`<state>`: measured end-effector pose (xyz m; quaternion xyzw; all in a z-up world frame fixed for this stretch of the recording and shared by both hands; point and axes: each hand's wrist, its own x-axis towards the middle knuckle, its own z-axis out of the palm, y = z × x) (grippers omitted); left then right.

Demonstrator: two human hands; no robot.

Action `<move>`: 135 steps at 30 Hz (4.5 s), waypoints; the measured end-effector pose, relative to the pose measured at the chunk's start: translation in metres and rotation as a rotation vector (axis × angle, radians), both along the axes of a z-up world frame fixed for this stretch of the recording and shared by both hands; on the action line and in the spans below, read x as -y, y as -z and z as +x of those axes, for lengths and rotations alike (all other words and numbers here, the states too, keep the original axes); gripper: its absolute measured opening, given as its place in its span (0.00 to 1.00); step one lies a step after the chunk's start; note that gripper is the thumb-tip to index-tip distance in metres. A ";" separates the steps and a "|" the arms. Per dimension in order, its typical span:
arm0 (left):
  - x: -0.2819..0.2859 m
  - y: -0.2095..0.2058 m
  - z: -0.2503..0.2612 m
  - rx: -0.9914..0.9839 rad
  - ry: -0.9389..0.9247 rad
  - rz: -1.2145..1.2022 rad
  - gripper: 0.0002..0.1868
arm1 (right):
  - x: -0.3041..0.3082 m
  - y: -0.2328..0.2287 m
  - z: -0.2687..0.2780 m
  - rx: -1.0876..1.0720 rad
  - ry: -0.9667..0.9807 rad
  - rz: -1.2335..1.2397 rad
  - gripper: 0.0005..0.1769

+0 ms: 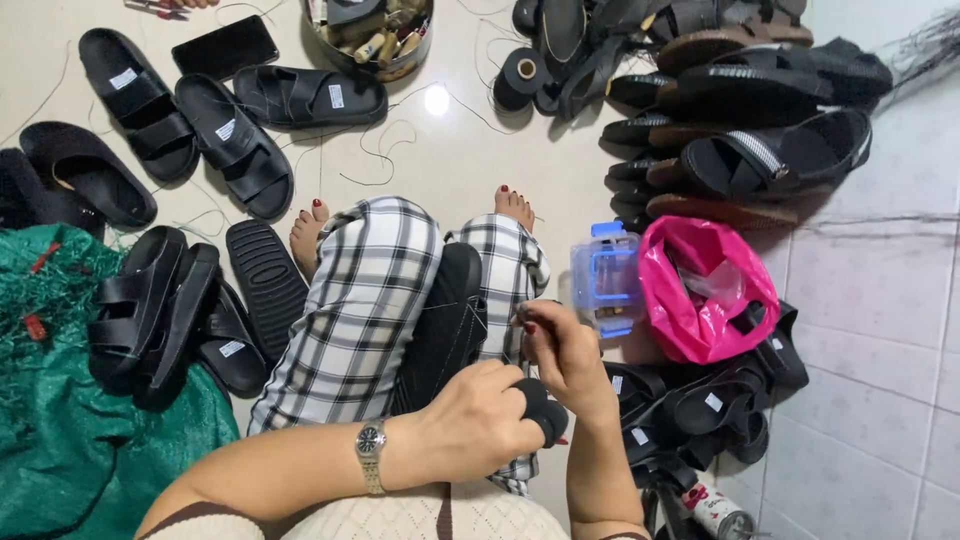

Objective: The person is performing a manual repair on a sandal by sewing the upper part to the sole using a needle and thread while sitting on the floor.

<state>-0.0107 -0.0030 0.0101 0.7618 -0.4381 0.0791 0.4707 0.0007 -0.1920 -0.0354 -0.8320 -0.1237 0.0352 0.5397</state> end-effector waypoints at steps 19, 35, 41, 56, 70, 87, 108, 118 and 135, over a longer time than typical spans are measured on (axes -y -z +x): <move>0.001 -0.017 0.007 -0.013 -0.045 -0.108 0.05 | -0.030 -0.003 0.013 0.396 0.042 -0.292 0.19; 0.002 -0.006 0.008 -0.047 -0.008 -0.159 0.08 | -0.040 -0.028 0.027 0.475 0.016 -0.305 0.13; 0.000 -0.012 -0.001 -0.120 0.115 -0.236 0.04 | -0.044 -0.038 0.031 0.338 0.001 -0.282 0.14; -0.092 0.061 0.028 0.176 -0.544 0.274 0.13 | -0.054 -0.103 0.048 0.477 -0.293 -0.876 0.15; -0.090 0.026 0.044 0.575 -0.578 0.022 0.11 | -0.075 -0.092 0.085 0.450 -0.501 -1.439 0.08; -0.089 0.020 0.043 0.526 -0.492 -0.113 0.16 | -0.076 -0.095 0.096 0.394 -0.521 -1.472 0.12; -0.064 0.109 0.047 0.604 -0.528 0.298 0.10 | 0.173 0.327 0.012 -0.667 0.111 -0.773 0.26; -0.069 0.112 0.041 0.624 -0.546 0.374 0.12 | 0.165 0.352 -0.021 -0.682 0.123 -0.926 0.44; -0.068 0.106 -0.093 -0.680 -0.502 0.907 0.45 | 0.170 0.452 -0.138 -0.741 0.478 -0.678 0.47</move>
